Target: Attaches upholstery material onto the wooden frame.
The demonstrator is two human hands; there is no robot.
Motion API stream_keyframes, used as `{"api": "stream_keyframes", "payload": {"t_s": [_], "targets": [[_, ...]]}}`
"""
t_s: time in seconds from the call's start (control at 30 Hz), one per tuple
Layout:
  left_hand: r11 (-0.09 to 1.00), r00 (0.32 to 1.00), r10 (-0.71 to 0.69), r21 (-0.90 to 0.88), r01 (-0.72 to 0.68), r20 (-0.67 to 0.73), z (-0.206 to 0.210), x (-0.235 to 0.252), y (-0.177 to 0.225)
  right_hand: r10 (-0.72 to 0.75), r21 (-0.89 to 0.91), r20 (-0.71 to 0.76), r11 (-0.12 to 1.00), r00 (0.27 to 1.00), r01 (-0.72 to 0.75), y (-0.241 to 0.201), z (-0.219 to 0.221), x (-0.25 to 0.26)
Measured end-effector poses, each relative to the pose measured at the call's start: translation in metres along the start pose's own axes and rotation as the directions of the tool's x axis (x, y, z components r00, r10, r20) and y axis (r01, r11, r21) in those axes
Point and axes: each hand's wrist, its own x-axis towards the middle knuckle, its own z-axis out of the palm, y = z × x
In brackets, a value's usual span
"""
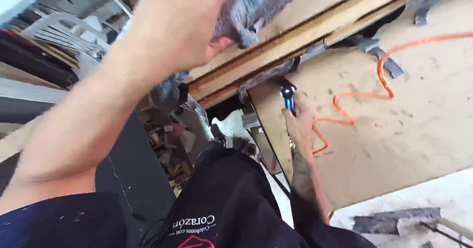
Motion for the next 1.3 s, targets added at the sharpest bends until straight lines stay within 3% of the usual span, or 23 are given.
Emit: {"api": "stream_keyframes", "payload": {"t_s": [0.07, 0.17, 0.27, 0.43, 0.67, 0.83, 0.87, 0.93, 1.0, 1.03, 1.07, 1.1, 1.13, 1.17, 1.2, 1.23, 1.3], "targets": [[1.0, 1.0, 0.006, 0.015, -0.007, 0.001, 0.005, -0.001, 0.002, -0.191, 0.202, -0.118, 0.956, 0.974, 0.212, -0.041, 0.006, -0.042], [1.0, 1.0, 0.022, 0.017, -0.021, -0.013, 0.009, -0.001, 0.0, -0.382, 0.52, -0.343, 0.684, 0.858, 0.512, -0.103, 0.035, -0.078], [0.999, 1.0, 0.016, 0.039, -0.016, 0.019, 0.005, 0.0, 0.001, -0.449, 0.547, -0.462, 0.535, 0.765, 0.644, -0.148, 0.056, -0.081], [0.999, 0.998, 0.004, 0.047, -0.007, 0.056, 0.003, 0.001, 0.003, -0.527, 0.257, -0.565, 0.619, 0.635, 0.742, -0.175, 0.066, -0.06], [0.998, 0.999, 0.047, 0.044, -0.048, 0.022, 0.004, 0.001, -0.002, -0.525, 0.231, -0.578, 0.629, 0.625, 0.742, -0.17, 0.063, -0.064], [0.957, 0.979, 0.183, -0.244, -0.156, 0.091, -0.015, -0.002, -0.036, -0.53, 0.213, -0.587, 0.628, 0.612, 0.749, -0.158, 0.054, -0.075], [0.943, 0.981, 0.189, -0.289, -0.168, 0.047, -0.014, -0.001, -0.041, -0.529, 0.211, -0.584, 0.634, 0.616, 0.744, -0.156, 0.051, -0.076], [0.919, 0.967, 0.166, -0.326, -0.223, -0.195, -0.007, -0.004, -0.04, -0.543, 0.169, -0.554, 0.668, 0.631, 0.725, -0.149, 0.041, -0.079], [0.9, 0.878, 0.094, -0.338, -0.277, -0.47, 0.001, -0.026, -0.02, -0.556, 0.085, -0.519, 0.722, 0.649, 0.687, -0.141, 0.029, -0.082], [0.868, 0.841, 0.045, -0.396, -0.3, -0.54, 0.007, -0.045, 0.001, -0.56, 0.04, -0.511, 0.743, 0.652, 0.669, -0.136, 0.022, -0.083], [0.791, 0.846, -0.005, -0.52, -0.323, -0.534, 0.02, -0.064, 0.028, -0.558, 0.005, -0.513, 0.758, 0.653, 0.652, -0.131, 0.013, -0.088], [0.65, 0.901, -0.019, -0.69, -0.318, -0.433, 0.039, -0.079, 0.057, -0.552, -0.024, -0.524, 0.771, 0.649, 0.637, -0.125, 0.001, -0.095], [0.483, 0.971, 0.044, -0.846, -0.225, -0.234, 0.061, -0.092, 0.085, -0.547, -0.052, -0.545, 0.779, 0.635, 0.625, -0.121, -0.012, -0.103], [0.312, 0.987, 0.16, -0.95, -0.033, 0.018, 0.082, -0.1, 0.112, -0.538, -0.07, -0.562, 0.788, 0.628, 0.612, -0.118, -0.025, -0.114], [0.117, 0.924, 0.293, -0.969, 0.219, 0.244, 0.1, -0.103, 0.138, -0.525, -0.078, -0.575, 0.798, 0.627, 0.597, -0.118, -0.036, -0.126], [-0.088, 0.833, 0.403, -0.89, 0.447, 0.379, 0.112, -0.104, 0.163, -0.514, -0.085, -0.587, 0.807, 0.625, 0.584, -0.118, -0.047, -0.138], [-0.446, 0.706, 0.544, -0.557, 0.701, 0.453, 0.123, -0.106, 0.206, -0.526, -0.134, -0.62, 0.802, 0.583, 0.581, -0.113, -0.058, -0.161]]}}
